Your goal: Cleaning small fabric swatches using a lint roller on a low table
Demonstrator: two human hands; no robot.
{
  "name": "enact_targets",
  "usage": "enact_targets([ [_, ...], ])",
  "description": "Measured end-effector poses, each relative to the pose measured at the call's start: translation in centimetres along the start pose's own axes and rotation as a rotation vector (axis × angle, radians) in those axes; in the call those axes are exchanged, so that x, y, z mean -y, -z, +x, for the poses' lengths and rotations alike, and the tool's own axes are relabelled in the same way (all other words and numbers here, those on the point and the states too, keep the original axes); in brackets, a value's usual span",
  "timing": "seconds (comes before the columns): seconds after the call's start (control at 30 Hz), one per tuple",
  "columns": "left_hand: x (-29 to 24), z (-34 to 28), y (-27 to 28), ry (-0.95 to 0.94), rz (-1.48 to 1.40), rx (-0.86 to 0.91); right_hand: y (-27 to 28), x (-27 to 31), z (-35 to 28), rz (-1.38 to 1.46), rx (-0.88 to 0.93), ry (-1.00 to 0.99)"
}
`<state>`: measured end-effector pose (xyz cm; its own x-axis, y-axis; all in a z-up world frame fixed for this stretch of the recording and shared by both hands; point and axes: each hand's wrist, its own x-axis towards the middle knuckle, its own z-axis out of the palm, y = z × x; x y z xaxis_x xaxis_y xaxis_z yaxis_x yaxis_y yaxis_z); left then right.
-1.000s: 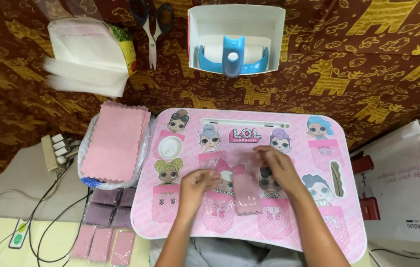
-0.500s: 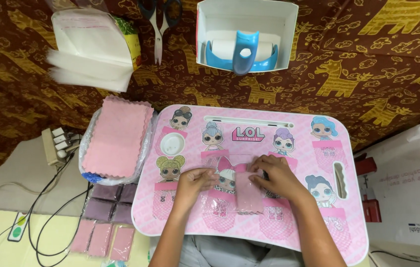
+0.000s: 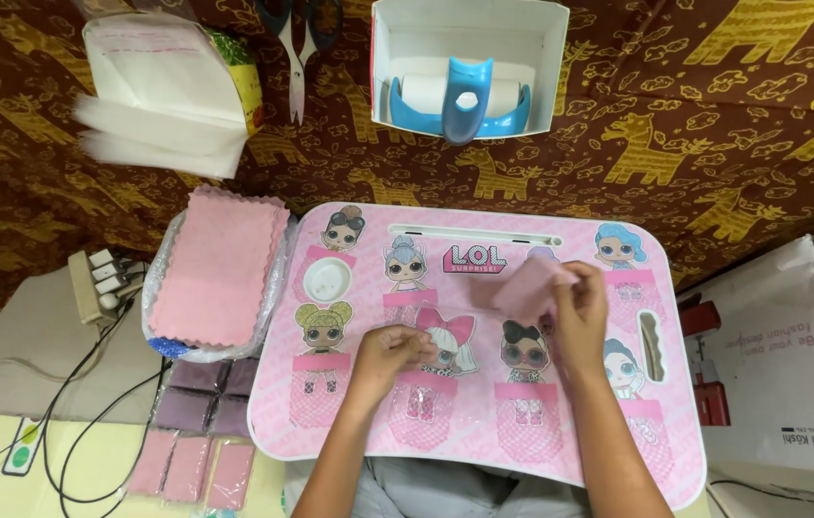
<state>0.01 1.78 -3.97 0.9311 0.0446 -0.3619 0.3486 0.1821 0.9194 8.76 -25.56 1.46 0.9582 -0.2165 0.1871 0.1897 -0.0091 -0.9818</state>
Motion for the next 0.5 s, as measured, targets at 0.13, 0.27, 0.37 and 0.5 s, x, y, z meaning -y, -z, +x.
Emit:
enact_targets([
  [0.13,-2.2,-1.2,-1.8,-0.004,0.037,-0.032,0.5,0.9,-0.6,-0.022,-0.054,0.204],
  [0.27,-2.8,-1.8,-3.0,-0.028,0.116,-0.036,0.2,0.5,-1.4,-0.012,-0.078,0.306],
  [0.37,-3.1,-2.1,-3.7,-0.039,0.157,-0.031,-0.2,-0.1,-1.8,-0.023,-0.07,0.362],
  [0.5,-4.3,-2.8,-4.2,-0.075,0.205,-0.053,-0.5,0.3,-2.3,-0.119,-0.157,0.527],
])
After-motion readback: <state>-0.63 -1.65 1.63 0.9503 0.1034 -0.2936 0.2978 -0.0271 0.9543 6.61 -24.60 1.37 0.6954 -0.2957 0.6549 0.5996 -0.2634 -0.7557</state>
